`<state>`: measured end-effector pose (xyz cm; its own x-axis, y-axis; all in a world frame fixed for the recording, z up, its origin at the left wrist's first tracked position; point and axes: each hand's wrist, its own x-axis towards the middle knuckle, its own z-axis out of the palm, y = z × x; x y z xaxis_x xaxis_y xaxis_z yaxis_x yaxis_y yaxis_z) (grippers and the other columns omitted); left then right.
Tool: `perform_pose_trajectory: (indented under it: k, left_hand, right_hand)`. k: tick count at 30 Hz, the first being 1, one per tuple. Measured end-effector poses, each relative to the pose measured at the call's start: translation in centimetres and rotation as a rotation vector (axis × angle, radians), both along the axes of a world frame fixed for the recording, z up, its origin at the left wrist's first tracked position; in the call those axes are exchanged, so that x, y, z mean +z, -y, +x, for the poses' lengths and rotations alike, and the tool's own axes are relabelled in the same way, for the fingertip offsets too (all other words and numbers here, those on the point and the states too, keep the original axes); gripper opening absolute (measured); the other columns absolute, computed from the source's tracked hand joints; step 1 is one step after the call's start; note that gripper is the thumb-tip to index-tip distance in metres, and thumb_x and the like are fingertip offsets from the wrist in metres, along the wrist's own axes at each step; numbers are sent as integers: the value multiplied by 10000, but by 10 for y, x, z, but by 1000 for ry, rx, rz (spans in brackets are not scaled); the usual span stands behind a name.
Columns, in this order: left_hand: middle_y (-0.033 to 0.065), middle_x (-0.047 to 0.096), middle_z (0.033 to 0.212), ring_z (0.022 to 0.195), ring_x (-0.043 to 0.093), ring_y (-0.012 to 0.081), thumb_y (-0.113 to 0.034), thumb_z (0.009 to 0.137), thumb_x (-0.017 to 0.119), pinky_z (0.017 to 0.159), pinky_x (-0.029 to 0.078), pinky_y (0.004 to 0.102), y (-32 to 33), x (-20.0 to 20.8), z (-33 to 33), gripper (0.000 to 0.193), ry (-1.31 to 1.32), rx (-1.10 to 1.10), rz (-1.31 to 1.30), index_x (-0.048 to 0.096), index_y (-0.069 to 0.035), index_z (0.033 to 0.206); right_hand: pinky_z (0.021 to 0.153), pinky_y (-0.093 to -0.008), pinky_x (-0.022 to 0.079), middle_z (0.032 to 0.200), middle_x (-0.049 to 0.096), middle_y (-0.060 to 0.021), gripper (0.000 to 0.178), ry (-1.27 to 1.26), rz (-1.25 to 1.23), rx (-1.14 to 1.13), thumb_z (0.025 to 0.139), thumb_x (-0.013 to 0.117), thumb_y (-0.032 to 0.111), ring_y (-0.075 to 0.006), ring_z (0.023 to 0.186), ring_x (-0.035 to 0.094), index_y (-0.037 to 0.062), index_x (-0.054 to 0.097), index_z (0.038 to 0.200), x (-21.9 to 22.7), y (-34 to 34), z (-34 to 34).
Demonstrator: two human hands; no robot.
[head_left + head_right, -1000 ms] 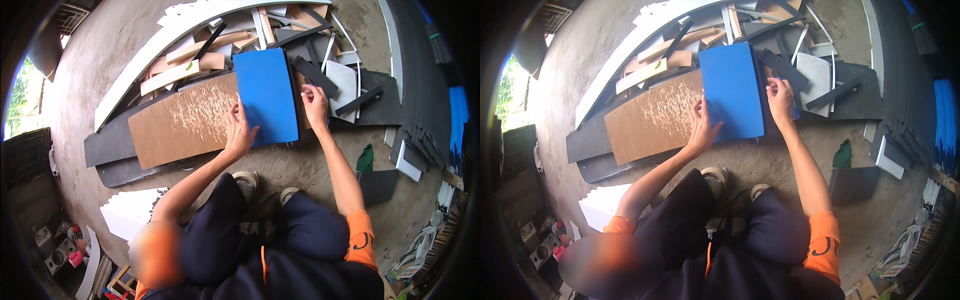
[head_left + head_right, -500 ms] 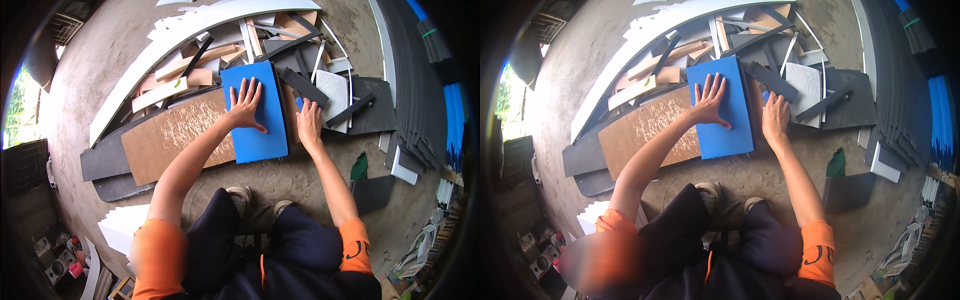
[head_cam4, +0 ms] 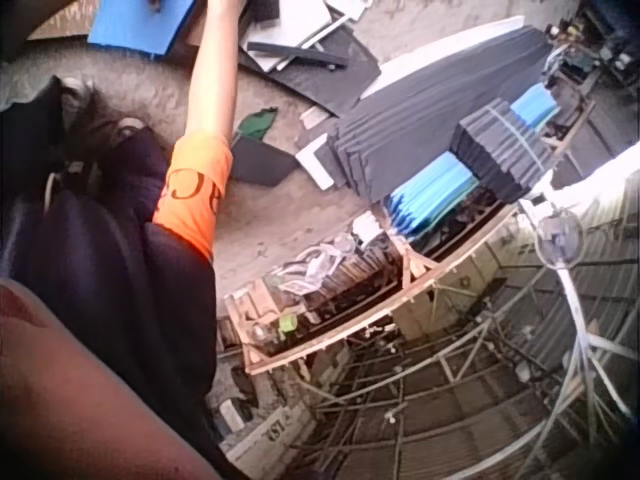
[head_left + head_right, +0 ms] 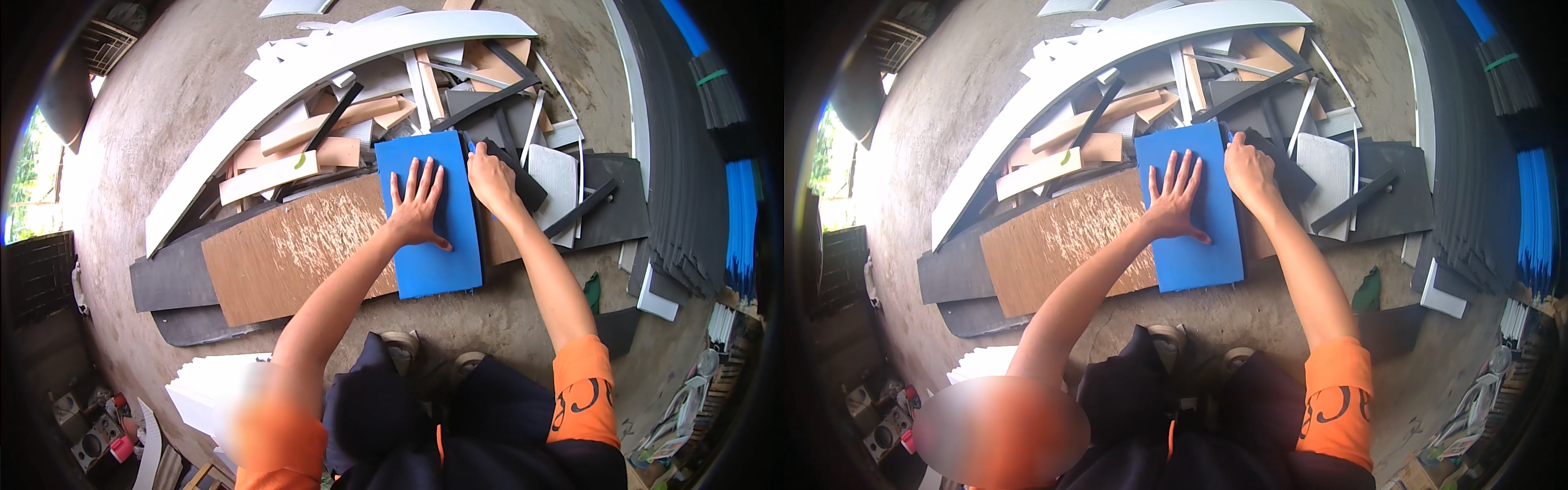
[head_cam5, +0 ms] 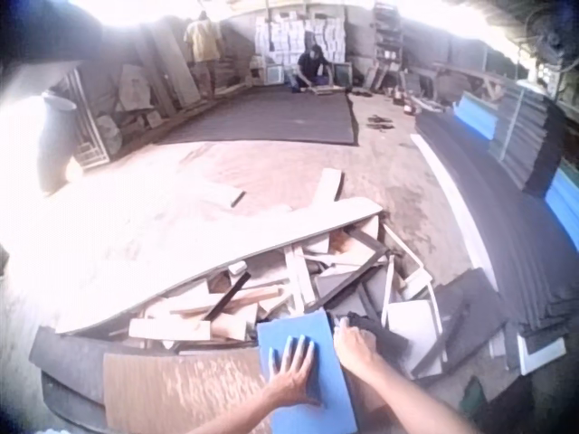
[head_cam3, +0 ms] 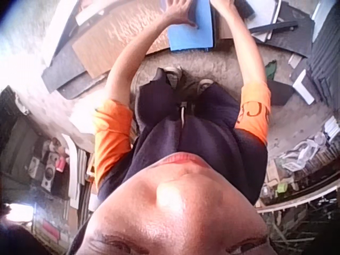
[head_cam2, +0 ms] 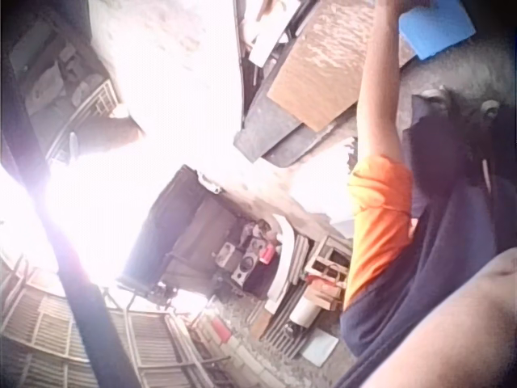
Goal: The person sits on the floor and uses a utility knife to cut various colored sheets of material. They use a blue sheet as a template to trace and cut shapes from black and white sheets, discarding the excess pieces.
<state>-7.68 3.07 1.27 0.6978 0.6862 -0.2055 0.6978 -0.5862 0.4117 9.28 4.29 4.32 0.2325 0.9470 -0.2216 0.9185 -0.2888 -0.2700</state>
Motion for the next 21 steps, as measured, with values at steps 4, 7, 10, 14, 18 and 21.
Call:
perform_pose_trajectory:
  k: [4,7,10,14,18,21]
  left_hand:
    - [169,11,1424,1309,-62,357,-548,355,775,968,-43,620,0,0,-2,1337,54,13,-28,50,-61,1368]
    - [164,24,1424,1310,-48,356,-545,349,777,969,-39,621,0,0,-5,1341,80,14,-11,50,-66,1369]
    - [159,31,1425,1312,-41,351,-545,343,778,969,-34,621,1,-1,-1,1344,89,23,-4,52,-72,1370]
    - [150,21,1428,1313,-56,343,-581,327,762,961,-48,629,1,-4,0,1370,54,23,-7,29,-91,1375]
    - [117,-32,1438,1313,-102,318,-591,325,756,940,-63,646,0,-3,1,1386,-32,50,-17,-2,-103,1378]
    - [97,-62,1439,1311,-124,310,-620,329,741,920,-64,668,2,-2,-1,1390,-88,53,-18,-15,-113,1379]
  right_hand:
    - [675,-454,484,745,607,-239,248,37,-1,17,874,364,195,-380,761,605,-20,468,939,-8,-17,-10]
    - [683,-449,484,767,608,-240,250,40,-48,29,861,375,191,-376,774,605,-25,488,917,-14,-25,-8]
    - [659,-437,485,820,600,-256,301,-88,-206,-38,851,363,193,-354,665,610,-49,479,986,-12,-38,0]
    - [603,-411,497,836,591,-269,349,-237,-425,-149,849,357,189,-312,515,603,-94,450,1031,4,-27,-8]
    - [514,-410,500,768,586,-280,314,-283,-446,-180,867,345,177,-327,479,588,-103,446,969,7,46,-16]
    - [544,-441,494,717,581,-265,272,-194,-377,-113,877,351,182,-355,546,597,-66,440,942,12,120,-29]
